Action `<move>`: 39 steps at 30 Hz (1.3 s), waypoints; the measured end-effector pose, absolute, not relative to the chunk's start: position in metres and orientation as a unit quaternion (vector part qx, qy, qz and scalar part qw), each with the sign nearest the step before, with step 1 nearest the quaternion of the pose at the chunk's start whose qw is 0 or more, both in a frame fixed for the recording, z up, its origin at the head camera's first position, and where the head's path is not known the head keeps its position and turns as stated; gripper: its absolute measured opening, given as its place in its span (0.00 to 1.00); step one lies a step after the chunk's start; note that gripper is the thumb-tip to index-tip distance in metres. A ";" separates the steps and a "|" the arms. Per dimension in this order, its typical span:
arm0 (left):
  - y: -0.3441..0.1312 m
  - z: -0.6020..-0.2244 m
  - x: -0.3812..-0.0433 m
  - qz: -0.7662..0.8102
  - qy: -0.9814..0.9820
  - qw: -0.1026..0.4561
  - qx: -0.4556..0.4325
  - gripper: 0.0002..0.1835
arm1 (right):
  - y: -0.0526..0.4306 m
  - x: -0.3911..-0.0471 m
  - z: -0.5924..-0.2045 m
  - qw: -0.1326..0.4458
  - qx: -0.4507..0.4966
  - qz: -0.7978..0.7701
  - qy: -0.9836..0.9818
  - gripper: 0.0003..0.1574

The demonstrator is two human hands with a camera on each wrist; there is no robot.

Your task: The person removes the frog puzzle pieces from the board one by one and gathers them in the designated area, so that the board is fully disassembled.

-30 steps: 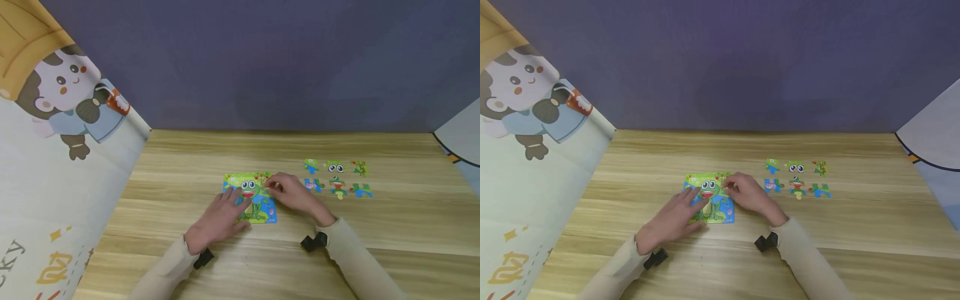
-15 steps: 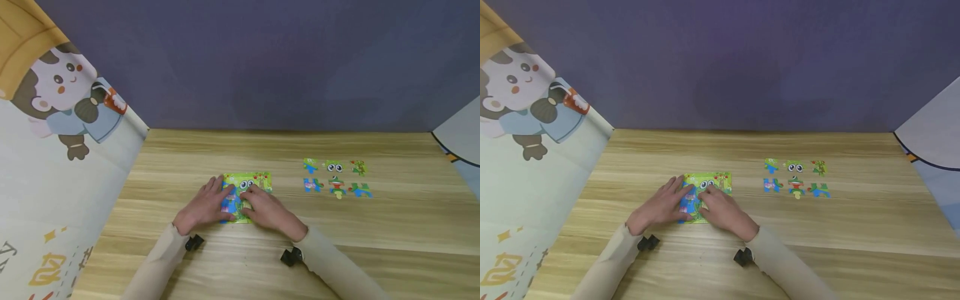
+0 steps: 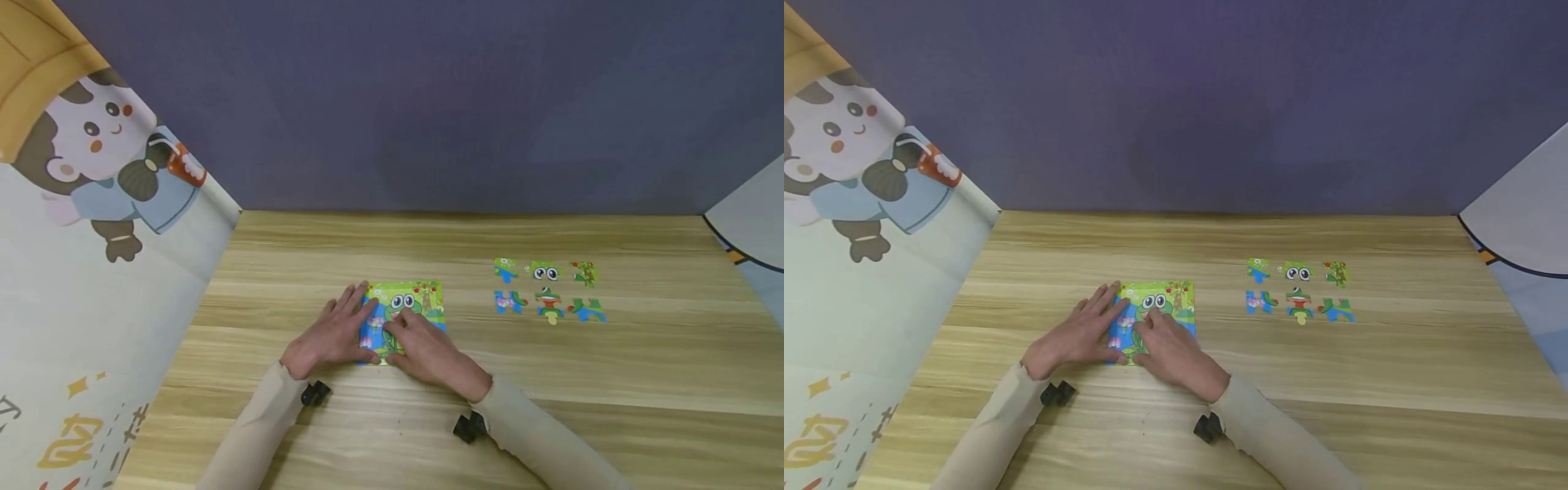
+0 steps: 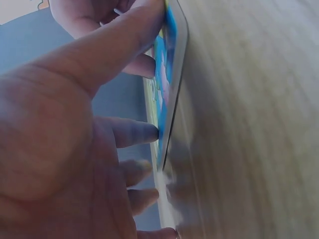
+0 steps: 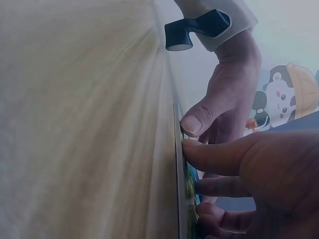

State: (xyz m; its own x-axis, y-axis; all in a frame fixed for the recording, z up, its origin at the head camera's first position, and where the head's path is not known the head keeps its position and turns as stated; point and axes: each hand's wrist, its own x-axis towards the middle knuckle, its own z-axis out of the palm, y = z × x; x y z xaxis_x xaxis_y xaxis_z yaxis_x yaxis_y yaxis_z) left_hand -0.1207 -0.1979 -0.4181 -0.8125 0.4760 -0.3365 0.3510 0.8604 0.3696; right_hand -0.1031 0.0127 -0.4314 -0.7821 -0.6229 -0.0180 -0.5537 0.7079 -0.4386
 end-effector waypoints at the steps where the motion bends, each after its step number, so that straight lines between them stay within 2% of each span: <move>1: -0.198 -0.418 -0.121 0.146 0.940 0.213 0.221 0.58 | 0.013 -0.103 -0.432 0.081 -0.321 -0.208 0.920 0.33; 10: -0.198 -0.420 -0.123 0.142 0.939 0.216 0.226 0.59 | 0.010 -0.105 -0.433 0.102 -0.303 -0.218 0.922 0.36; 24: -0.200 -0.422 -0.123 0.135 0.940 0.210 0.233 0.54 | -0.001 -0.109 -0.432 0.147 -0.251 -0.222 0.931 0.37; 39: -0.199 -0.419 -0.121 0.141 0.938 0.216 0.231 0.53 | -0.007 -0.113 -0.429 0.177 -0.218 -0.258 0.924 0.32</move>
